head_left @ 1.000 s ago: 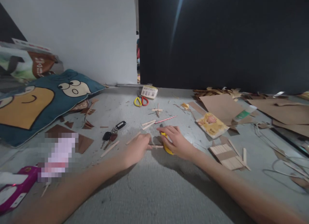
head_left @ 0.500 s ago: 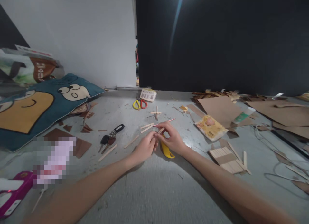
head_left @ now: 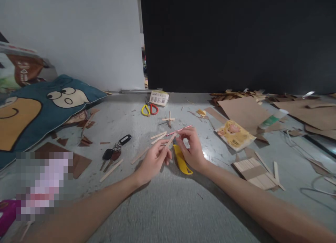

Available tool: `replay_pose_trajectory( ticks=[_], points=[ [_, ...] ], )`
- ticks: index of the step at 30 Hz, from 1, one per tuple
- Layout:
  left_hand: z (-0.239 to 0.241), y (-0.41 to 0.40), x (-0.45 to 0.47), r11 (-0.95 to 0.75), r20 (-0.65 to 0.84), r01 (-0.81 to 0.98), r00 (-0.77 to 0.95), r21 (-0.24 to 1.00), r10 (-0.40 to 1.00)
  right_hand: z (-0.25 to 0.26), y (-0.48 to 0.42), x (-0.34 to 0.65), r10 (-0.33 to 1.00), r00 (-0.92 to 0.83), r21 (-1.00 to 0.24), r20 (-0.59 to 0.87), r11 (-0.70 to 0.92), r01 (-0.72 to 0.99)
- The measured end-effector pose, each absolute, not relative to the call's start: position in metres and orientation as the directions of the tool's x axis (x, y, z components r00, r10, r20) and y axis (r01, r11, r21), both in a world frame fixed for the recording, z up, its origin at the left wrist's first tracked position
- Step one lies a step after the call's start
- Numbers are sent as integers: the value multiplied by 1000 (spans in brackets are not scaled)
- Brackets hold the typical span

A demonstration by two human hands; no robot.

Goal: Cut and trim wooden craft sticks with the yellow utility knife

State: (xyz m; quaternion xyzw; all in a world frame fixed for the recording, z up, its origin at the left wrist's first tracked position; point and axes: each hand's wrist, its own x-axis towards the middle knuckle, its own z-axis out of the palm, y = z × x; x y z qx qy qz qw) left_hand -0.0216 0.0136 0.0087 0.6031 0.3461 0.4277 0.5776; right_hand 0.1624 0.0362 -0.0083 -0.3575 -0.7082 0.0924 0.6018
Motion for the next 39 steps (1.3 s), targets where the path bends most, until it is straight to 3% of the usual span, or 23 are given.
replay_pose_trajectory(
  ticks=[7,22,39],
  points=[
    [8,12,-21,-95,125,-93,410,991,904,-5,31,164,573,-143,-459,807,760,461],
    [5,9,-24,-272,214,96,395,958,893,-2,26,162,593,-151,-510,791,775,372],
    [6,5,-24,-409,305,226,384,884,872,0,22,161,672,-185,-563,717,715,414]
  ],
)
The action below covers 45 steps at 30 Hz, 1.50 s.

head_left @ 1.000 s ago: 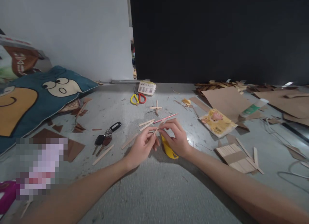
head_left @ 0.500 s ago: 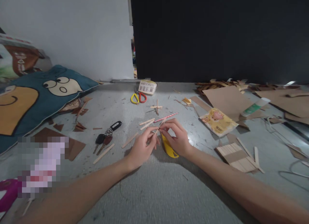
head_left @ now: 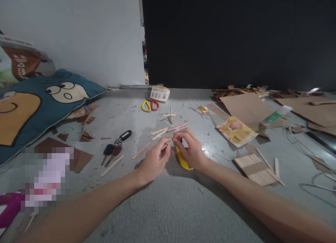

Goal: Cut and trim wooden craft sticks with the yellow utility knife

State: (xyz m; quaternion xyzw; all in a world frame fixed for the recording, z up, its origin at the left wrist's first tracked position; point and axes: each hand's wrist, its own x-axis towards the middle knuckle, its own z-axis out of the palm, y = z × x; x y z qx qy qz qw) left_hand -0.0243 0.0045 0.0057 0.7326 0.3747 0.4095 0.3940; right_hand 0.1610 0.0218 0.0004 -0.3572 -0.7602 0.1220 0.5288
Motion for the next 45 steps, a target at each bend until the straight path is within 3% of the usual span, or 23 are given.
replay_pose_trajectory(
  ticks=[8,19,33,41,43,45],
  points=[
    [3,3,-24,-361,261,195,402,912,877,-2,21,160,671,-220,-562,709,725,400],
    [13,-3,-20,-50,124,-159,498,986,858,-4,18,162,667,-228,-566,709,731,380],
    [14,-5,-20,-48,123,-160,501,986,856,-3,17,162,639,-224,-558,735,759,334],
    [10,0,-23,-78,28,75,514,994,858,10,17,161,714,-343,-628,610,700,340],
    [11,-2,-25,-165,25,262,467,951,884,14,19,161,765,-384,-667,516,641,381],
    [13,-6,-27,-290,78,522,389,802,918,17,19,161,813,-454,-665,366,569,483]
  ],
)
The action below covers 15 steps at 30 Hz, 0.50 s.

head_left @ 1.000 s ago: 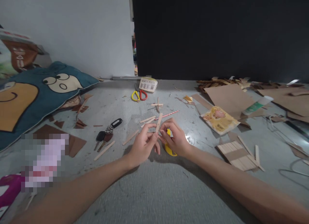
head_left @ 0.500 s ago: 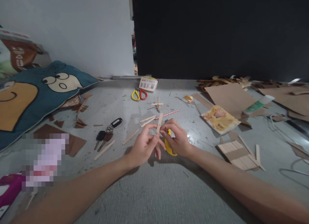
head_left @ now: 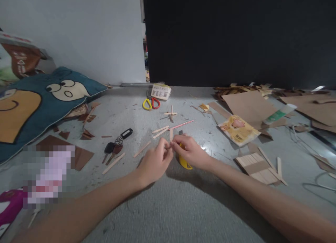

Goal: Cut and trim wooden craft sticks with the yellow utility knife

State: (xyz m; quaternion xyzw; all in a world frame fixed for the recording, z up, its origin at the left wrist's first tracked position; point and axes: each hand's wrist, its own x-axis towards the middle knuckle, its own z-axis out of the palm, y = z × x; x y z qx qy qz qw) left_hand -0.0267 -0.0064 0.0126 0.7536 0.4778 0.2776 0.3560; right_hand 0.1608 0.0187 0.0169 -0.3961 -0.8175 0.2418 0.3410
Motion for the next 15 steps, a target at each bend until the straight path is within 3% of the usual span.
replay_pose_trajectory(
  ticks=[3,6,12,15],
  points=[
    [13,-14,-27,-403,208,777,345,483,915,17,15,161,839,-522,-556,153,509,657],
    [10,-16,-25,-500,242,803,441,324,865,16,11,161,815,-568,-443,116,554,705],
    [6,-9,-26,-551,197,761,515,343,834,27,12,178,789,-533,-232,305,605,762],
    [5,-8,-27,-531,206,755,490,385,847,30,11,202,782,-547,-82,299,592,802]
  ],
)
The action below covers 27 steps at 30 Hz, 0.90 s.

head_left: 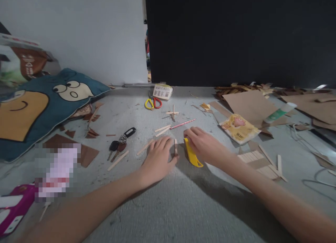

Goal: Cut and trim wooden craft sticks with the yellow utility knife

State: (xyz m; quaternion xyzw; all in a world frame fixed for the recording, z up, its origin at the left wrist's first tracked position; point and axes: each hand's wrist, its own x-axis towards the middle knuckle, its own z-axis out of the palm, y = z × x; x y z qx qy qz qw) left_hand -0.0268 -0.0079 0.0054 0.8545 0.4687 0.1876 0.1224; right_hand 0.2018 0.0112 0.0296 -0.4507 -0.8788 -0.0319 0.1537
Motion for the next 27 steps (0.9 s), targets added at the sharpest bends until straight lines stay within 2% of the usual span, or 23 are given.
replay_pose_trajectory(
  ticks=[2,4,10,13,15,17,19,20,22,24,27],
  points=[
    [6,-8,-27,-534,197,742,500,406,843,26,8,217,758,-609,37,231,619,785],
    [7,-8,-27,-557,191,721,529,412,827,21,3,227,690,-706,88,160,702,707],
    [8,-2,-27,-607,256,702,551,373,794,23,-7,226,620,-770,100,147,765,636],
    [8,3,-28,-633,284,684,566,363,774,25,-4,227,598,-775,122,206,770,627],
    [9,4,-28,-637,285,683,570,357,770,20,-3,231,591,-736,100,329,753,650],
    [9,4,-28,-630,287,688,561,361,777,13,-4,234,607,-620,-26,497,724,689],
    [10,2,-26,-617,297,690,540,379,787,5,-9,231,680,-422,-271,600,669,692],
    [10,1,-26,-612,306,690,530,388,791,2,-13,228,730,-321,-408,603,628,662],
    [11,-1,-24,-606,319,686,515,403,796,-1,-20,218,815,-224,-640,535,564,522],
    [12,-3,-24,-602,317,682,511,416,799,-1,-25,207,860,-160,-765,485,506,398],
    [14,-3,-25,-590,292,680,513,435,807,1,-25,196,891,-57,-813,451,436,386]
  ],
)
